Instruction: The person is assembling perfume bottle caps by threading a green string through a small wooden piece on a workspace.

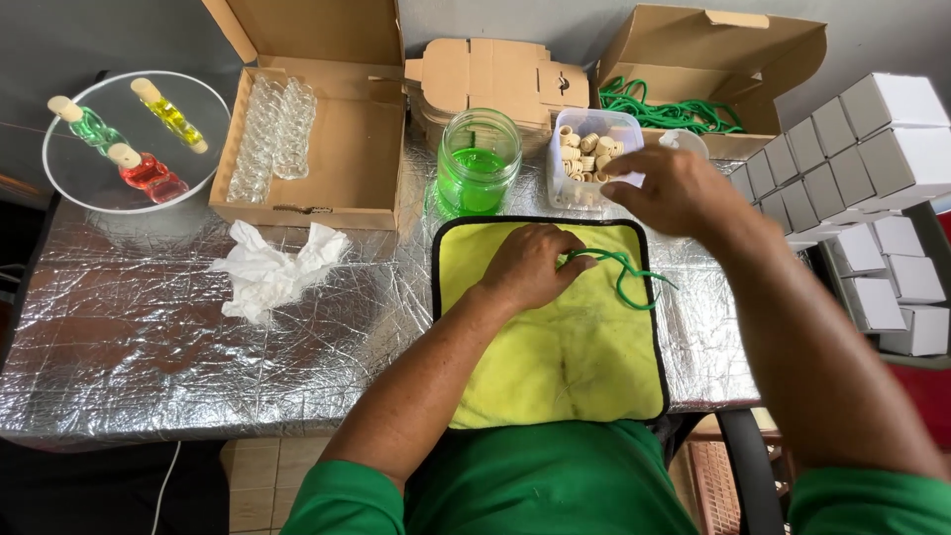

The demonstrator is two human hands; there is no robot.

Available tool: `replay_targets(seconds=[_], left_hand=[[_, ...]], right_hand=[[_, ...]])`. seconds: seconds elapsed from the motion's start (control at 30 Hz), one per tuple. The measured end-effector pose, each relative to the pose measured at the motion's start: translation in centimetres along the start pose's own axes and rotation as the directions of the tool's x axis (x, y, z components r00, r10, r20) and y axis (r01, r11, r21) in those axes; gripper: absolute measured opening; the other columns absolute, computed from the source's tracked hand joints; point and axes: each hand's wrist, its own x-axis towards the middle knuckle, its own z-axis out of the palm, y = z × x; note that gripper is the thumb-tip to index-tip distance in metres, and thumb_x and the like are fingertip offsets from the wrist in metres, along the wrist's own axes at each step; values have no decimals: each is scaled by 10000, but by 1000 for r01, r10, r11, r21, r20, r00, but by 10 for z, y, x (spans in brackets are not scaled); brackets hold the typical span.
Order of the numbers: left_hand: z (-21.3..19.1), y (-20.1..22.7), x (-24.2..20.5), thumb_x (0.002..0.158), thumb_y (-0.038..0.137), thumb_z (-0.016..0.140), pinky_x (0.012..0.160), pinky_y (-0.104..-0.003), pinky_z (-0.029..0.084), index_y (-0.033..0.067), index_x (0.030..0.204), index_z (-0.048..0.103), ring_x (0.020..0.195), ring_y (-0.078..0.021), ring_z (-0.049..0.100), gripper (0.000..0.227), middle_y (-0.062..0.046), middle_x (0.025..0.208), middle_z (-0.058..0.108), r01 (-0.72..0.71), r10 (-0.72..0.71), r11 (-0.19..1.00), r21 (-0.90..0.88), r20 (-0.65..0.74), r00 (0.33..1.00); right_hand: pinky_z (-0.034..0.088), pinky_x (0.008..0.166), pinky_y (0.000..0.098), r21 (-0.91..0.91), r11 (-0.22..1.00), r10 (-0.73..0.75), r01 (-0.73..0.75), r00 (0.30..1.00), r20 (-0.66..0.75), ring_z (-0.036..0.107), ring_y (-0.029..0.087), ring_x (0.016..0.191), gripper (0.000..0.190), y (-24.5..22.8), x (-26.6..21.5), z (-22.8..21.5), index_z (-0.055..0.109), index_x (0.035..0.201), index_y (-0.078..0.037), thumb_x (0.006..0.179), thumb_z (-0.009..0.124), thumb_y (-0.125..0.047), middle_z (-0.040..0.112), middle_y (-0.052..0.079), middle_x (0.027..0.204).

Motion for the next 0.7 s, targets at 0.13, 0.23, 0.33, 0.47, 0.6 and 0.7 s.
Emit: replay_targets(seconds=[0.13,0.23,0.33,0.47,0.6,0.7], left_hand=[[6,-7,-4,967,409,646,878,-473,543,95,1050,756,924,-342,727,343,-153,896,735,10,-13,998,69,40,999],[12,-16,-10,911,454,687,852,-473,532,145,1061,761,943,-337,714,352,-118,927,732,-30,27,992,124,21,999],[19,-22,-13,892,463,700,872,-477,521,172,1089,755,999,-335,702,356,-103,970,729,-53,50,989,134,25,998],[20,-24,-14,921,516,658,903,-471,504,183,1115,740,1054,-317,688,394,-83,1001,722,-53,49,989,140,32,998],[25,-29,-16,895,509,690,894,-429,495,209,1099,751,1021,-273,686,368,-49,967,723,-54,55,988,146,-3,998],[27,-30,-16,885,524,693,906,-432,489,213,1097,749,1030,-269,679,381,-46,976,724,-58,59,988,140,-4,998]], right_hand=[[523,1005,541,-430,865,465,-257,733,497,665,382,1209,493,6,43,1,682,1354,-201,892,734,-367,730,95,1293],[556,979,457,-656,744,584,-126,600,547,703,270,1198,529,23,55,21,655,1399,-383,881,756,-418,758,-32,1269],[572,909,441,-754,657,594,10,609,526,737,233,1117,460,37,60,49,702,1319,-392,869,741,-479,787,-37,1157],[569,916,421,-779,598,532,188,634,561,747,202,1061,403,39,62,64,788,1168,-240,886,710,-517,795,2,1030],[531,998,430,-719,685,541,118,578,611,745,249,1081,335,12,69,50,798,1159,-180,946,677,-409,803,55,1054],[475,1036,460,-709,690,548,142,538,641,739,257,1100,379,18,66,50,800,1156,-187,945,648,-464,806,61,1069]])
